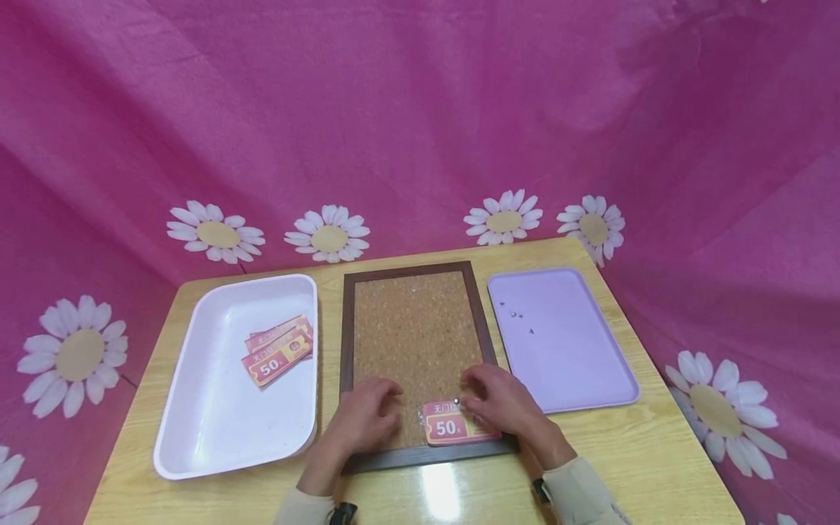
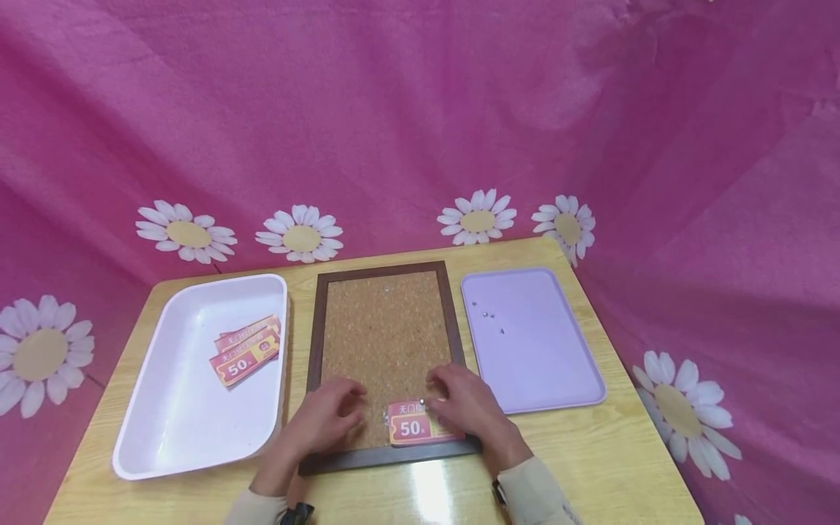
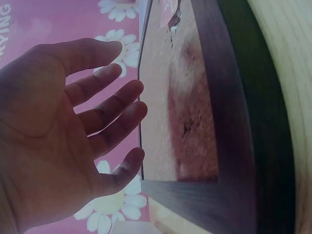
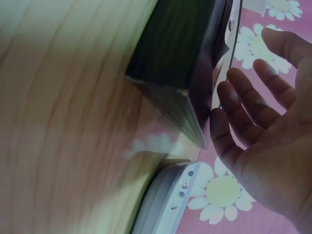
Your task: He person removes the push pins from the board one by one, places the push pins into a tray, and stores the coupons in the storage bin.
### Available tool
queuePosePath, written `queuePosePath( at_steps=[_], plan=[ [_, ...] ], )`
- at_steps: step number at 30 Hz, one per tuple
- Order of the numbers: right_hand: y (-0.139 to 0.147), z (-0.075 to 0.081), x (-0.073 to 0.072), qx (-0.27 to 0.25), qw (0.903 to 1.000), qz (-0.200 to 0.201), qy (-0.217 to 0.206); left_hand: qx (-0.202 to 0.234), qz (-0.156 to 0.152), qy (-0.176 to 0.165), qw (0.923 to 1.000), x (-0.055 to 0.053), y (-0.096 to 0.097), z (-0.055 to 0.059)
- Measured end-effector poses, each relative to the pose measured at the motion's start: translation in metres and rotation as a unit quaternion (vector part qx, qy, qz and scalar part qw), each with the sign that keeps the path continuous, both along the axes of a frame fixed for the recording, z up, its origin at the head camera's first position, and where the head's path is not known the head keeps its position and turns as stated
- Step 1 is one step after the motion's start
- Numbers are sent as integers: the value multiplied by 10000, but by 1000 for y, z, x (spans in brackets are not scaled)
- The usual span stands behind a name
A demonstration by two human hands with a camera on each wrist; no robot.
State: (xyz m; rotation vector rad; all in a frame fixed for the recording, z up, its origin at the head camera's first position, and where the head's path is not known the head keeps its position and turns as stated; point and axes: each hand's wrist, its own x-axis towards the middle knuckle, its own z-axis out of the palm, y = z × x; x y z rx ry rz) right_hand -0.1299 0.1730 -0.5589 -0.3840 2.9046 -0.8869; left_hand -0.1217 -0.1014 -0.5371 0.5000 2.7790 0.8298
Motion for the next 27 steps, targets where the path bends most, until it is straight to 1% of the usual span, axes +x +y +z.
queuePosePath(
  at_steps=[2,7,11,13,14,18,20,27],
  plan=[
    [-1,0,0,48,10000,58,59,-6,-60,52,10000,0,3,-2],
    [-5,0,1,300,9990,228,244,-20,-186,-53,9998,1,10,-5],
    [-7,-1,0,539,9969,401,401,-102,-336,127,9993,1,16,-8],
    [-7,-2,0,665,9954,481,486,-124,-373,162,9991,1,18,-9],
    [-8,-3,0,718,9947,517,528,-110,-384,126,9991,1,20,-10],
    [-10,-4,0,864,9920,603,691,-87,-368,-187,9991,2,25,-11],
    [-11,-5,-1,909,9912,622,739,-96,-390,-243,9989,2,28,-12],
    [-13,-7,0,1128,9865,666,985,-280,-572,113,9979,2,35,-13]
  ],
)
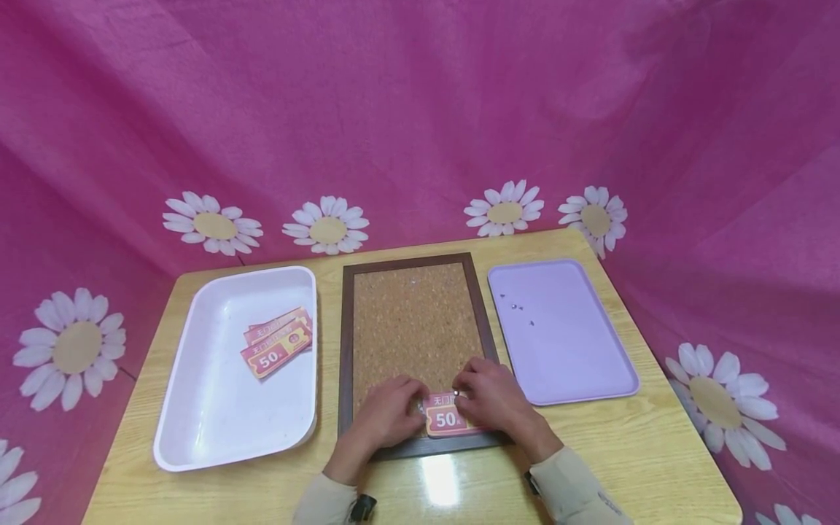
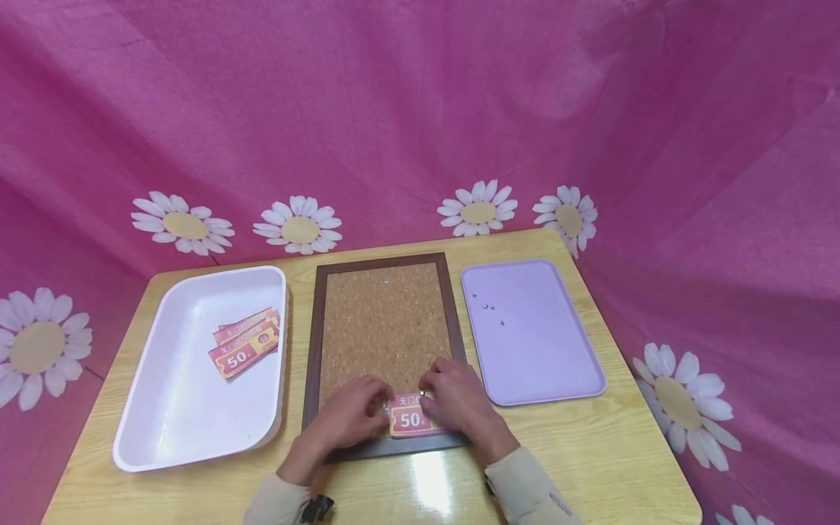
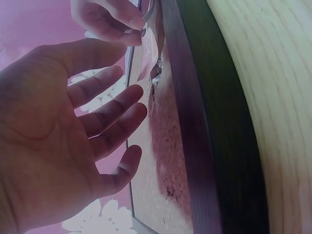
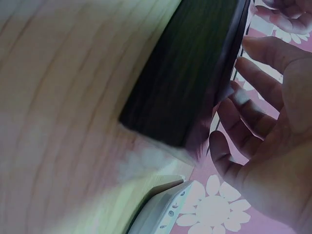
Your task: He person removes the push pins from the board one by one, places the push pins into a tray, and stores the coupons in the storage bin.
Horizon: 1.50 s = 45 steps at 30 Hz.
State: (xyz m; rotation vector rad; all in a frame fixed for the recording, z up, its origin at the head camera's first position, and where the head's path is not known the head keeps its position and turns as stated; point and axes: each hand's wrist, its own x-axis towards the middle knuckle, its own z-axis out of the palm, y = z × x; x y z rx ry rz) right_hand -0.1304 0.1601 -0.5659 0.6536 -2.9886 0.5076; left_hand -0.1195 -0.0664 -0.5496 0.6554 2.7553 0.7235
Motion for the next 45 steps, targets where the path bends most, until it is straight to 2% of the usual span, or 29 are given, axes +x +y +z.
queuePosePath(
  at_steps=[6,9,25,36,45],
  plan=[
    [-1,-1,-1,79,9998,31,196,-130,4,-113,9999,1,5,0],
    [-1,-1,-1,110,9998,30,186,-144,5,-182,9997,2,6,0],
    [-2,-1,-4,19,10000,-23,46,-136,-51,-52,9999,1,6,-1],
    [-2,-3,-6,-20,10000,-35,57,-190,7,-233,9995,-1,7,-2],
    [-2,-3,-5,11,9997,120,225,-153,40,-296,9994,-1,7,-4]
  ],
)
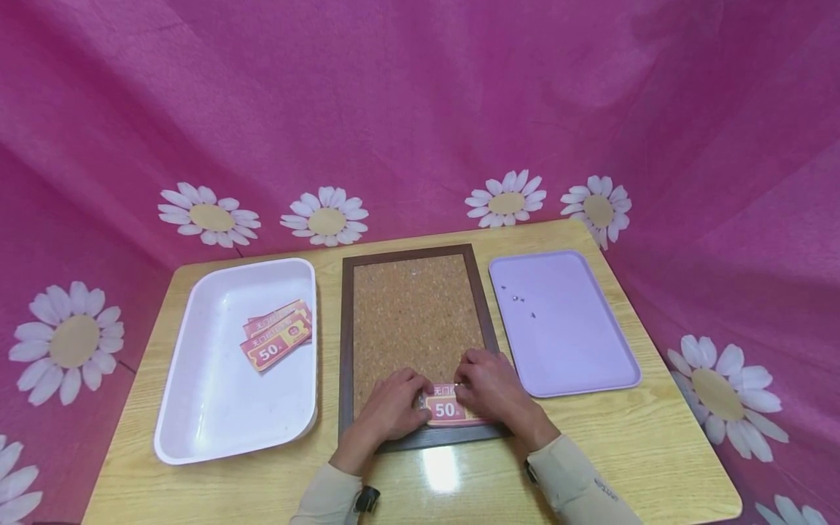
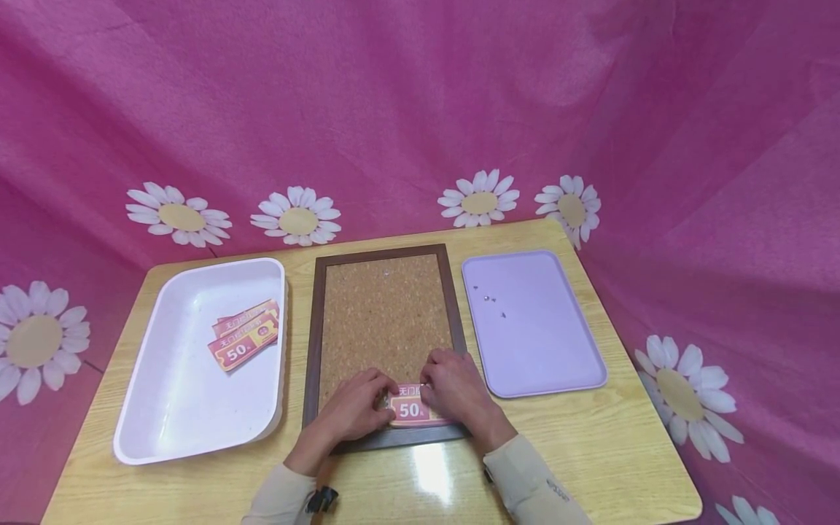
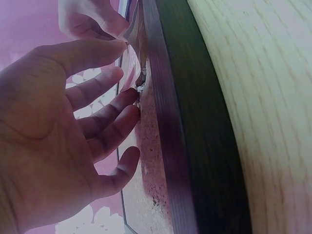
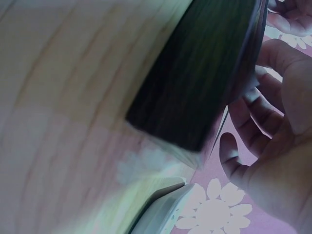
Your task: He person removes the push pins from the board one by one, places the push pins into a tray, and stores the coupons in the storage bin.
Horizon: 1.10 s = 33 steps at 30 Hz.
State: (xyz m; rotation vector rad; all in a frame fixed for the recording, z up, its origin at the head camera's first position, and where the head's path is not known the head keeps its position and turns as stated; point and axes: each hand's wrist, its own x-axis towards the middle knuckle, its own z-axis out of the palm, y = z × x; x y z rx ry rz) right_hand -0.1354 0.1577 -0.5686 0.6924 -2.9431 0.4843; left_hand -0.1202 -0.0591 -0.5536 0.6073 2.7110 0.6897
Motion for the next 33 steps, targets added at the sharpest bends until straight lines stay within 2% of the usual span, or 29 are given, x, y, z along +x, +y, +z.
queuePosePath(
  at_steps=[20,33],
  plan=[
    [0,-2,-1,213,9992,207,250,31,123,-144,9998,1,1,0],
    [1,-1,-4,193,9993,276,185,36,106,-160,9998,1,0,0]
  ],
)
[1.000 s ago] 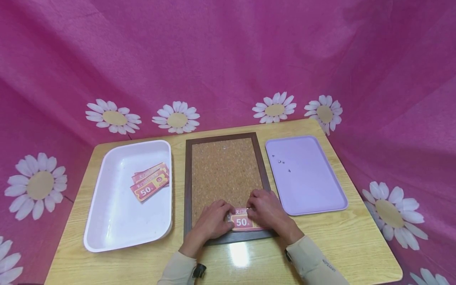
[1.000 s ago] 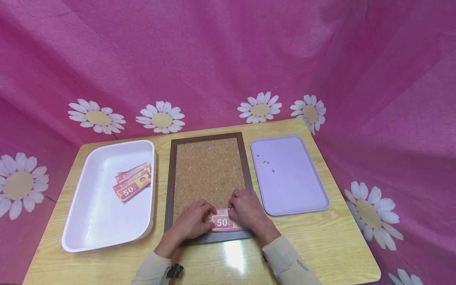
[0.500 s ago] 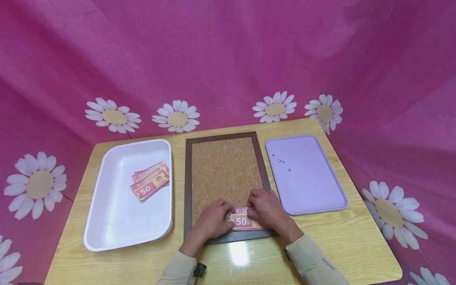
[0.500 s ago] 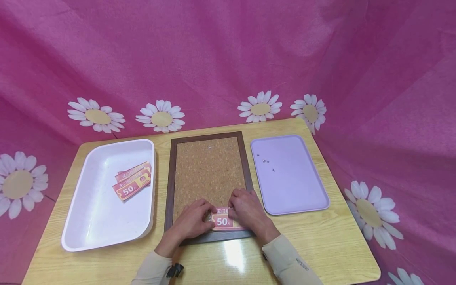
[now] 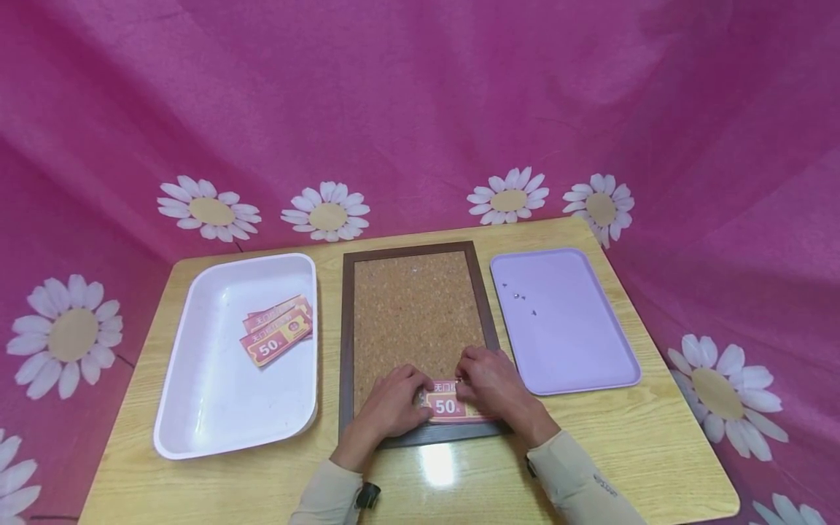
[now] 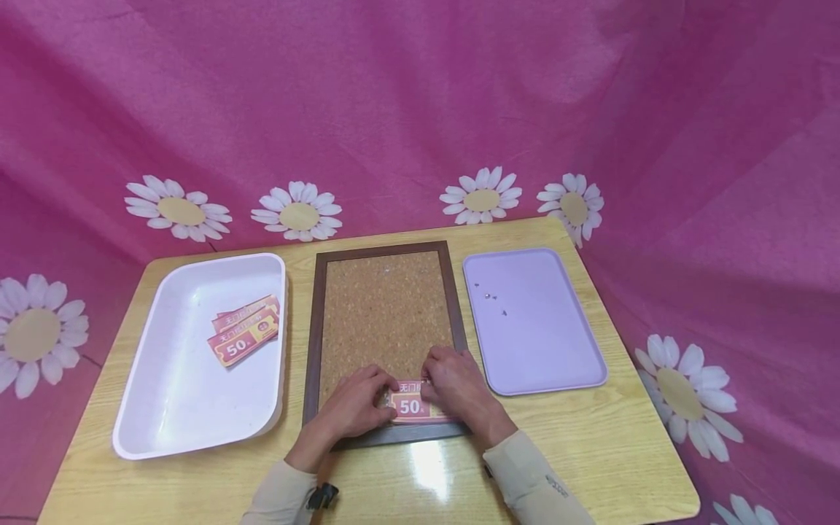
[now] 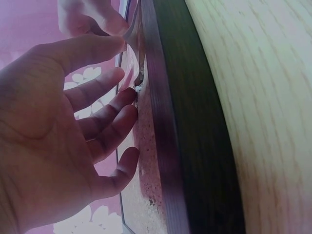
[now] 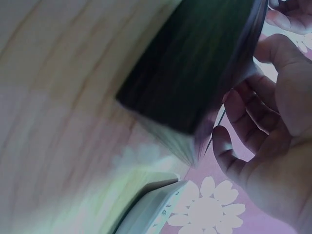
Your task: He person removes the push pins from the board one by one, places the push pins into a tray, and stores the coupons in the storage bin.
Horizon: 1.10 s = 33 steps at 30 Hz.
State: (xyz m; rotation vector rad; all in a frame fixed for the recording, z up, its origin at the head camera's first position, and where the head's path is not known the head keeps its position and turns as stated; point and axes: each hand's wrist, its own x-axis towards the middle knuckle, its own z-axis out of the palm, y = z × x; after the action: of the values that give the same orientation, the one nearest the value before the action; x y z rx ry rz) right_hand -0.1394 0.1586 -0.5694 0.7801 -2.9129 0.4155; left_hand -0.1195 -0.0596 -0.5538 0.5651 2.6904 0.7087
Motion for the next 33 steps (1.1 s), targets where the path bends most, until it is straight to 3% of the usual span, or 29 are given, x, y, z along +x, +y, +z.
queuePosePath(
  at_steps=[12,26,33],
  plan=[
    [-1,5,-2,117,9999,50,90,6,87,-49,10000,-1,1,1],
    [-7,0,-6,-116,9996,-230,87,17,106,-45,9999,-3,4,0],
    [-7,5,-10,-49,9980,-484,-410,67,125,-19,9999,-2,4,0]
  ],
)
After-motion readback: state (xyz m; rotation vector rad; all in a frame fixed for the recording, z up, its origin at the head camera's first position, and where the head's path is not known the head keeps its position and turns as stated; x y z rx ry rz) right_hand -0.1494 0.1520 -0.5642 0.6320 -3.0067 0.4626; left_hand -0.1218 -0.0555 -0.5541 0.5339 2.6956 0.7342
